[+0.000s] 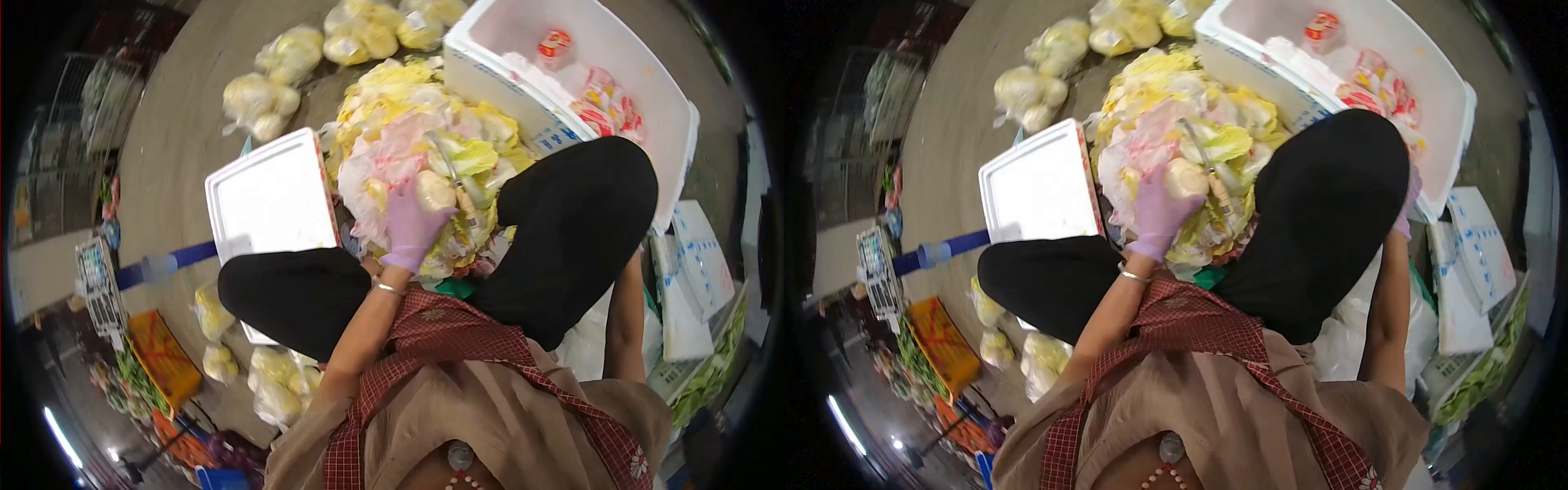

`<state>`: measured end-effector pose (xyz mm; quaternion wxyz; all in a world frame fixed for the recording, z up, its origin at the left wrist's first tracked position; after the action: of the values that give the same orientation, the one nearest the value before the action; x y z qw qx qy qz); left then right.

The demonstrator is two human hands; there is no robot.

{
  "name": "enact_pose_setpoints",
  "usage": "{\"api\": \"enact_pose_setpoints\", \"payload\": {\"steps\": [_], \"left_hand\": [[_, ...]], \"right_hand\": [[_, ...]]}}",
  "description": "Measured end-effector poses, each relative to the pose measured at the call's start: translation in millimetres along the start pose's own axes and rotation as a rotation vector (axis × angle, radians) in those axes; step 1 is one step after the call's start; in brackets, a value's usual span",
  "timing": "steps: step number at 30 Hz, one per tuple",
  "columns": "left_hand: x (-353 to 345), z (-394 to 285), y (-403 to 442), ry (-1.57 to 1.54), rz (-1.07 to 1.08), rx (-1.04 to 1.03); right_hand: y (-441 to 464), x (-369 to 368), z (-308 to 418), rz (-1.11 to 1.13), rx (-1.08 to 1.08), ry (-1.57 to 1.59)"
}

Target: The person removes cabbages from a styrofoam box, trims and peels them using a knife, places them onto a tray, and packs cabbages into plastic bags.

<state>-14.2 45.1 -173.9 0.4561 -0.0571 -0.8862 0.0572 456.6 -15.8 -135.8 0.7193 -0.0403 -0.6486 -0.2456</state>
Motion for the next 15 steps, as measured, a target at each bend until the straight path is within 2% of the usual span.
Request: {"api": "enact_pose_setpoints", "payload": {"steps": [3, 4, 9, 12, 14, 15], "left_hand": [[-10.5, -3.9, -11.2, 0.204, 0.013, 0.072], [-11.6, -3.4, -9.9, 0.183, -0.032, 0.015], [-7.3, 19.9, 10.0, -0.049, -0.043, 0.018], [10.9, 41.9, 17.1, -0.277, -0.104, 0.015], [15.2, 61.6, 10.8, -0.918, -0.056, 0.178], [15.9, 65.9, 4.1, -1.233, -0.019, 0.261]], "right_hand": [[2.0, -11.8, -13.4, 0.092, -0.058, 0.013], [3.0, -15.8, -16.1, 0.119, -0.077, 0.029], [14.9, -26.0, -38.9, 0.226, -0.241, 0.169], [31.3, -7.7, -40.6, 0.174, -0.369, 0.415], [46.9, 69.9, 3.4, -0.043, -0.345, 0.685], [45.8, 131.3, 50.7, -0.134, -0.286, 0.73]]}}
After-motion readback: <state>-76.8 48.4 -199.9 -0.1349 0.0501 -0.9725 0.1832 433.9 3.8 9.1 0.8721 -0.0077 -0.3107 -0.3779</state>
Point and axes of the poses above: each hand's wrist, its own y-axis towards the middle knuckle, its own x-axis out of the back of the hand, z = x × y, the point moved 10 cm from there along y, towards the middle knuckle, and after that the axes turned 3 degrees about x, right-handed, at the moved point
